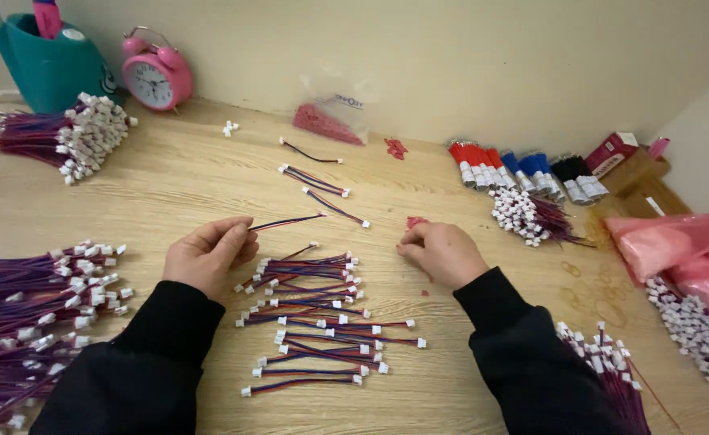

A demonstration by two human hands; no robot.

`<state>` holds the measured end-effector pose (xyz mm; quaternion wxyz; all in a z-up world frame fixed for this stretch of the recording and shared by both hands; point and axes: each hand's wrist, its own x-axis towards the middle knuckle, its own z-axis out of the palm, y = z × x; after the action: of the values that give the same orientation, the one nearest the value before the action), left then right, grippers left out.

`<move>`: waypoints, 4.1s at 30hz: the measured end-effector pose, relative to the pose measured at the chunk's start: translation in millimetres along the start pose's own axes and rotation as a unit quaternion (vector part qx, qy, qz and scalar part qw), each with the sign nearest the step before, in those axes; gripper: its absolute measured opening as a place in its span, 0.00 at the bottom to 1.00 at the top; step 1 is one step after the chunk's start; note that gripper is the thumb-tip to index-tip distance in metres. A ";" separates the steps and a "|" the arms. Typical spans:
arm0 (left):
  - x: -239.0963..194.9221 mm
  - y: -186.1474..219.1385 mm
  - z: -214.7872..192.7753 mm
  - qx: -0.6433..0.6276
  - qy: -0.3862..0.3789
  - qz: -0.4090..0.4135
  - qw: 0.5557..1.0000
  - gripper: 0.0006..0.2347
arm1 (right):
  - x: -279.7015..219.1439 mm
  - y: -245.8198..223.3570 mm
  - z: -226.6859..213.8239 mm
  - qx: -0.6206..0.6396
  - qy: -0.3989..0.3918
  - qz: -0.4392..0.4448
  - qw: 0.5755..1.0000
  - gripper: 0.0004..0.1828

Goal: Assembling small wire harnesses by sliding plastic sleeves onto the wires

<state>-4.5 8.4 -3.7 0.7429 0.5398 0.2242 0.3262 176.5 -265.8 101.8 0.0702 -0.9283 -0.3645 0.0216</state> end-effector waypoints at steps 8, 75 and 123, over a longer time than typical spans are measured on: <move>2.9 -1.6 1.3 0.003 -0.008 -0.003 1.000 0.08 | 19.4 -1.1 18.6 -0.074 -0.019 0.042 0.996 0.12; 6.1 -13.9 -0.6 0.036 -0.021 -0.014 0.999 0.08 | -48.2 -28.0 11.7 0.574 0.008 0.019 0.819 0.14; -11.7 5.2 22.0 -0.046 -0.041 0.009 0.998 0.13 | 3.6 -150.0 14.8 0.319 0.253 -0.267 0.873 0.04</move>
<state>1.2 -13.5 8.0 0.7726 0.5198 0.1734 0.3209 76.7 -152.9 109.0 0.4552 -0.6963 -0.5420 -0.1191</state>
